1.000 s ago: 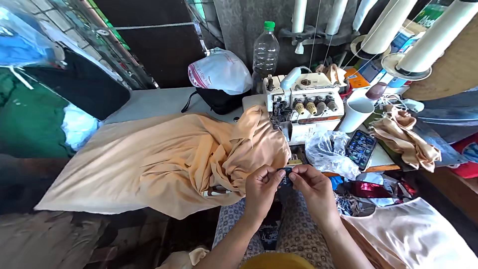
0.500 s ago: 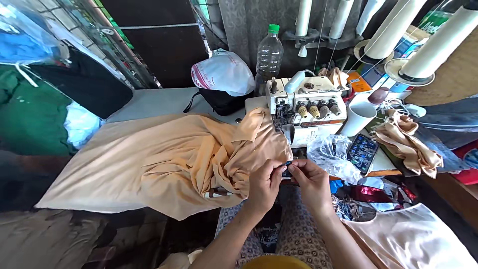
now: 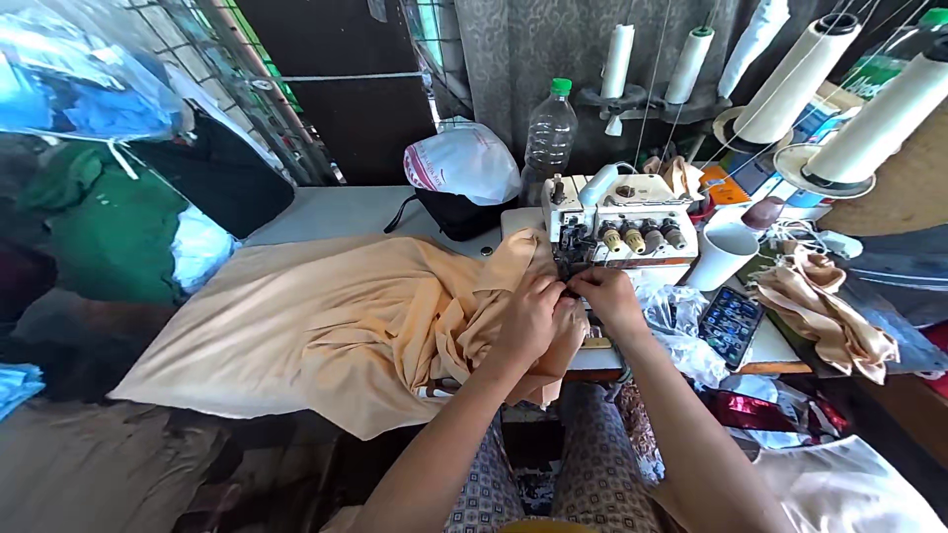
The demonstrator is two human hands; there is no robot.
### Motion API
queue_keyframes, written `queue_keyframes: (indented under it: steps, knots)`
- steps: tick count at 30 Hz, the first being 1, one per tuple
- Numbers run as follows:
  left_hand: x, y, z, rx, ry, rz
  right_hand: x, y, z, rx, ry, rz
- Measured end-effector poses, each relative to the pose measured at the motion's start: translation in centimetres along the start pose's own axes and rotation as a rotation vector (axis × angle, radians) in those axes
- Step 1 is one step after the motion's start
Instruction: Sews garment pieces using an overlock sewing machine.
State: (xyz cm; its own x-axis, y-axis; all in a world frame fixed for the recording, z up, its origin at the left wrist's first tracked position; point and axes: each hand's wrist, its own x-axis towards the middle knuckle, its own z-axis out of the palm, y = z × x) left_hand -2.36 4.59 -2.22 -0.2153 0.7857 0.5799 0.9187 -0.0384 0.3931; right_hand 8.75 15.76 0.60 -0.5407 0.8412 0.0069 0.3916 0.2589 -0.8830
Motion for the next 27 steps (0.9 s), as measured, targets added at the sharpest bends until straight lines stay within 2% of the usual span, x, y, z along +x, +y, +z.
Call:
queue_keyframes:
  steps: [5,10,13,19,27]
  knots:
    - [-0.1,0.2,-0.2,0.028,-0.033,-0.008,-1.3,1.7,0.3,0.093,0.062,-0.035]
    - [0.1,0.4,-1.0,0.027,-0.095,0.016,-6.8,5.3,1.8,0.424,-0.088,-0.038]
    - [0.2,0.2,-1.4,0.033,-0.138,0.052,-9.9,6.6,3.5,0.615,-0.053,-0.058]
    - [1.0,-0.4,-1.2,0.051,-0.147,0.063,-10.0,5.9,3.5,0.646,-0.059,0.010]
    - [0.4,-0.7,-0.1,0.067,-0.012,0.069,-9.8,6.0,3.8,0.738,-0.036,0.064]
